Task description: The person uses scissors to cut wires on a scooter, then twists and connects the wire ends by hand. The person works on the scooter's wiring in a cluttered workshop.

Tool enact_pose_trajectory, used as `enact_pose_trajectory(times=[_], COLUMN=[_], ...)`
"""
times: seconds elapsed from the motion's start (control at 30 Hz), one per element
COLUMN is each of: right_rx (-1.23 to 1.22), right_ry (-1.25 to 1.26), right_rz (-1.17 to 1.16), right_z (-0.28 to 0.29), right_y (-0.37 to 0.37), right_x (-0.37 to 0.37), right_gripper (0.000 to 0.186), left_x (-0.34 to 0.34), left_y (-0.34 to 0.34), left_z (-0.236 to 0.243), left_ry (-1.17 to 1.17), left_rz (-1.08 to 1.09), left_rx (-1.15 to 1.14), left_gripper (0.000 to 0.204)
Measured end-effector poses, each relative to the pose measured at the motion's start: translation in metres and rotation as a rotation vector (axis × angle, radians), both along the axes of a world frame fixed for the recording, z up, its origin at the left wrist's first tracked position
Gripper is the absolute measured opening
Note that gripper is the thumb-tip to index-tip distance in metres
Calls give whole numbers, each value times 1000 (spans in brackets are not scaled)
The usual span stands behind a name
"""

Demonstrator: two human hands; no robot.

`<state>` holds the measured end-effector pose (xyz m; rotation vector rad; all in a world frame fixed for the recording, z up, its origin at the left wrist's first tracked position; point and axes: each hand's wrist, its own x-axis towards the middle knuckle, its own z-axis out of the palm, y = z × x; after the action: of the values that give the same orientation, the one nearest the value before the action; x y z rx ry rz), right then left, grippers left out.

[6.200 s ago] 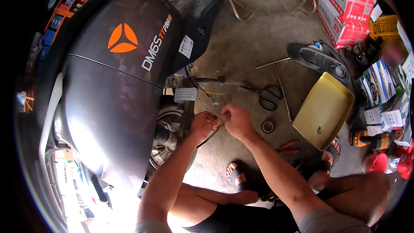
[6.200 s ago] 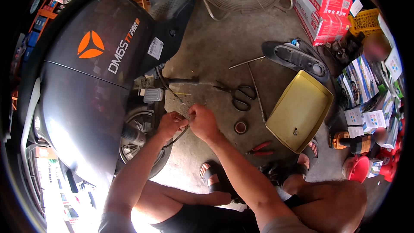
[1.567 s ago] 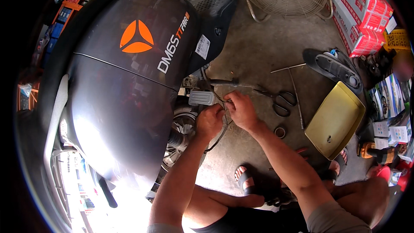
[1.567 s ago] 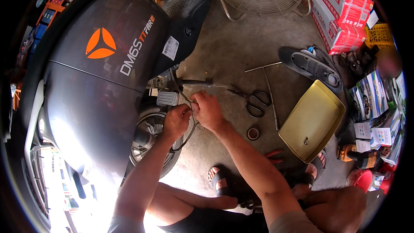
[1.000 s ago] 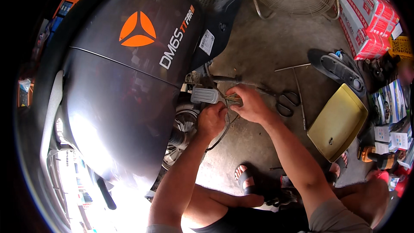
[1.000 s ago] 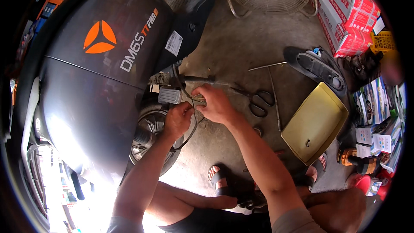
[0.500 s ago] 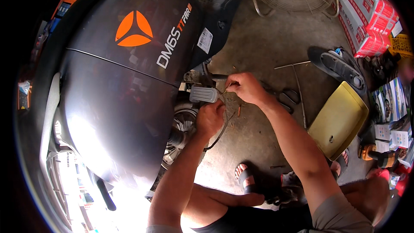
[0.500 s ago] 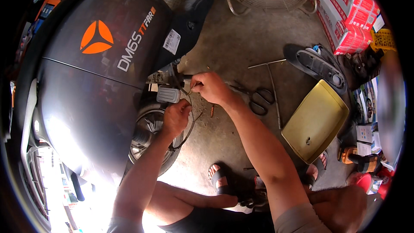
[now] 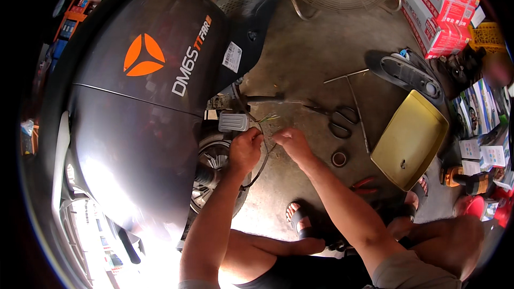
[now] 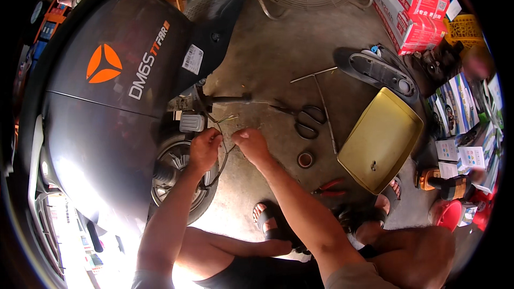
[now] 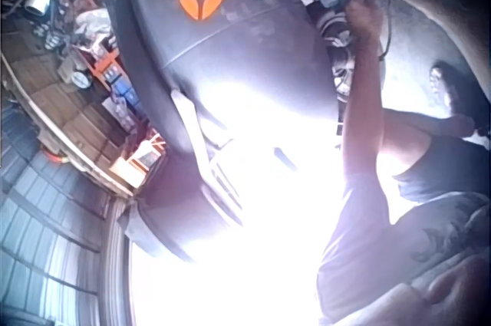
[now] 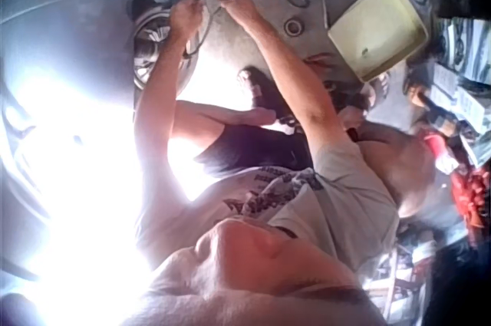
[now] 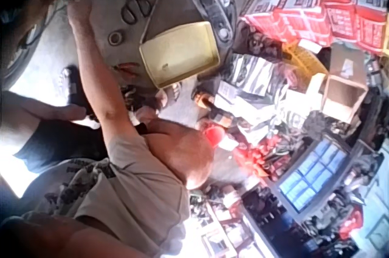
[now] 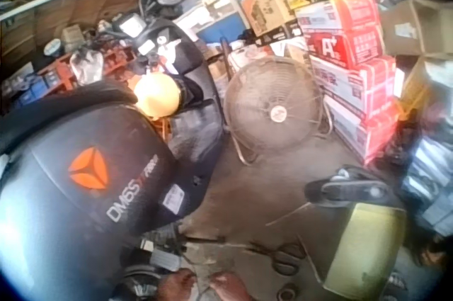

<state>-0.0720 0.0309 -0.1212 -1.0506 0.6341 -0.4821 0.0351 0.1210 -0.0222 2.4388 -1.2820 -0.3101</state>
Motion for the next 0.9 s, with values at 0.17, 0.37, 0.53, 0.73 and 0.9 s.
enact_pose_trajectory(times=[0.17, 0.37, 0.53, 0.73, 0.9], right_rx=[38, 21, 142, 324, 393], right_ry=[-22, -25, -19, 47, 86], right_rz=[239, 93, 158, 418, 519], right_z=[22, 14, 14, 7, 11], right_y=[-11, -4, -9, -21, -29], right_x=[1, 15, 18, 25, 21], right_gripper=[22, 18, 12, 13, 15], left_x=[2, 2, 2, 2, 2], left_y=[1, -1, 0, 0, 0], left_z=[0, 1, 1, 2, 0], left_ry=[-1, -6, 26, 6, 4], left_rz=[-22, -41, -37, -72, -77], left_rx=[-19, -2, -9, -40, -58], left_gripper=[9, 9, 8, 6, 4])
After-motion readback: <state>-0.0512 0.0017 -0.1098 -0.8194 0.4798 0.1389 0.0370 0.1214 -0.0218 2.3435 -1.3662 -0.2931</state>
